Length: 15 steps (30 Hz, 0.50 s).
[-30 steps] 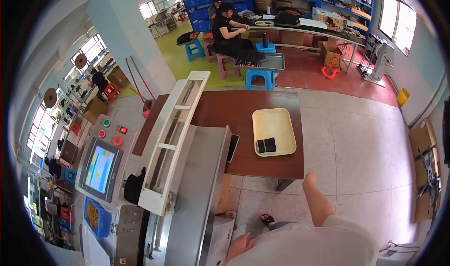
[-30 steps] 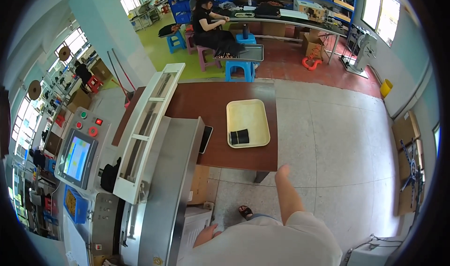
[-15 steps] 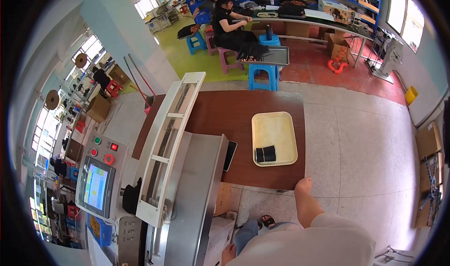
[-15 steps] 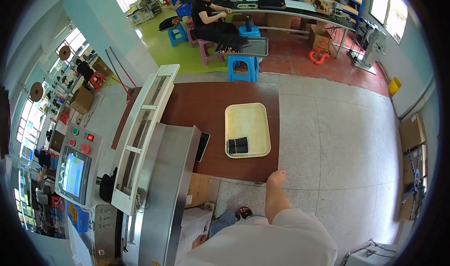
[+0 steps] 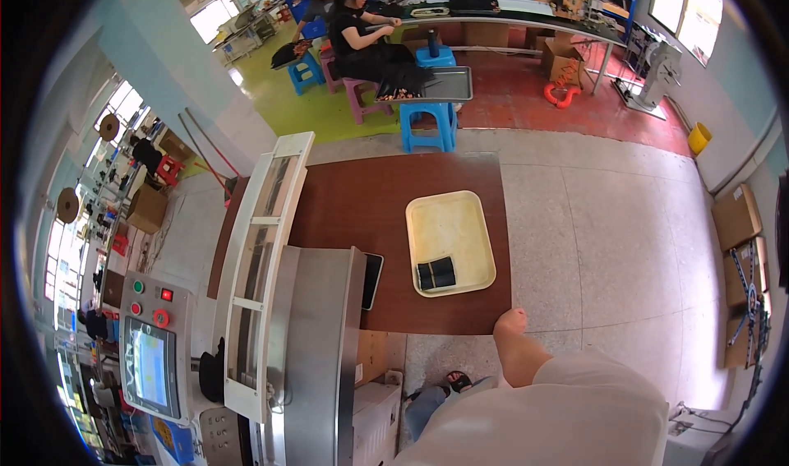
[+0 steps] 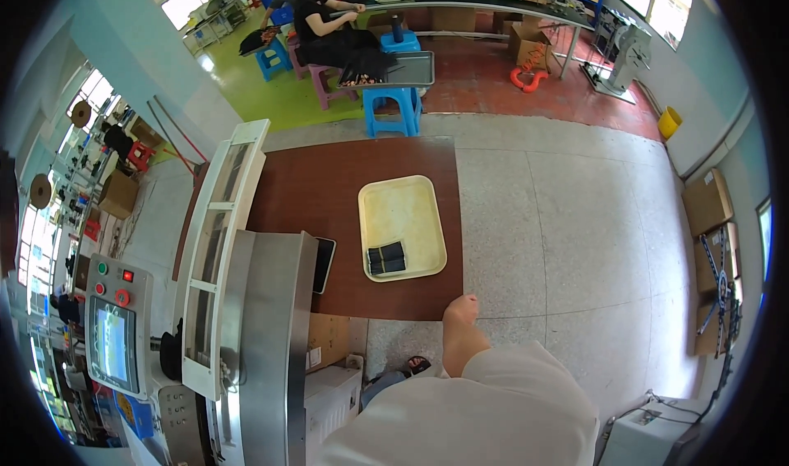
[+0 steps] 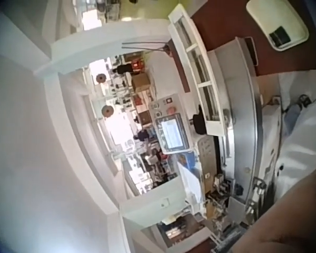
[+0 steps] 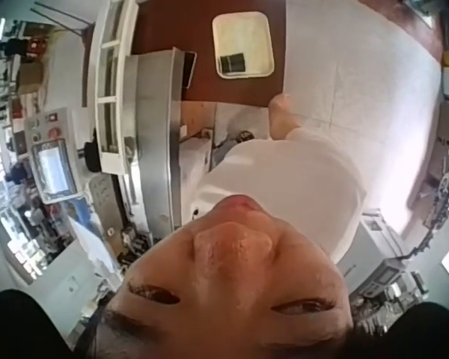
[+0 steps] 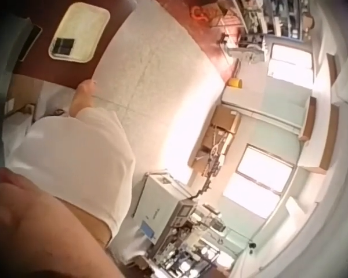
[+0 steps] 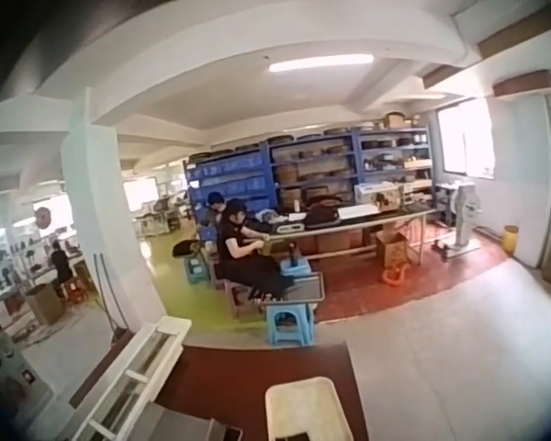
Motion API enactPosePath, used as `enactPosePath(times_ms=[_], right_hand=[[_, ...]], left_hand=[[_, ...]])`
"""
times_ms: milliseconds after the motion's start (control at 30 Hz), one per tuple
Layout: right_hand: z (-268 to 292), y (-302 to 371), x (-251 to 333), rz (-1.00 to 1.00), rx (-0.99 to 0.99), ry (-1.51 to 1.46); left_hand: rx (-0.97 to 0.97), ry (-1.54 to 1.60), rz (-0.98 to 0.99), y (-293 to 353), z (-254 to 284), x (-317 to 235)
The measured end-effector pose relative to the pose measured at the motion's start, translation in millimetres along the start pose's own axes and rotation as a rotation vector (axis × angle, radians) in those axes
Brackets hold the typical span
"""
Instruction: Assembling electronic components at a production floor workstation.
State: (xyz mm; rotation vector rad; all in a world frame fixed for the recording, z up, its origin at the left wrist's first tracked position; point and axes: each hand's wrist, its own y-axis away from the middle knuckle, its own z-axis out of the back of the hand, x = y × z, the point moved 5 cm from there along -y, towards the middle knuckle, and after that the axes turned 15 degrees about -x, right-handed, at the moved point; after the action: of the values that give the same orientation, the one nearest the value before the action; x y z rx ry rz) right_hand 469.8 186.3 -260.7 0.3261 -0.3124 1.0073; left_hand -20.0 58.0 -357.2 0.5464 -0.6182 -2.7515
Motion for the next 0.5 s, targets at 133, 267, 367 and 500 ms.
enactPosePath(times_ms=[133, 267, 367, 500], right_hand=[[1, -3, -4, -0.057, 0.002, 0.005], [2, 0, 2, -0.057, -0.020, 0.012], [8, 3, 1, -0.055, -0.009, 0.019], [7, 5, 6, -0.071, 0.037, -0.006]], left_hand=[[0.007, -0.113, 0.015, -17, -12, 0], [0.000, -0.214, 0.067, -23, -19, 5], [-0.020, -0.179, 0.051, -27, -27, 3], [-0.059, -0.019, -0.043, -39, -19, -15]])
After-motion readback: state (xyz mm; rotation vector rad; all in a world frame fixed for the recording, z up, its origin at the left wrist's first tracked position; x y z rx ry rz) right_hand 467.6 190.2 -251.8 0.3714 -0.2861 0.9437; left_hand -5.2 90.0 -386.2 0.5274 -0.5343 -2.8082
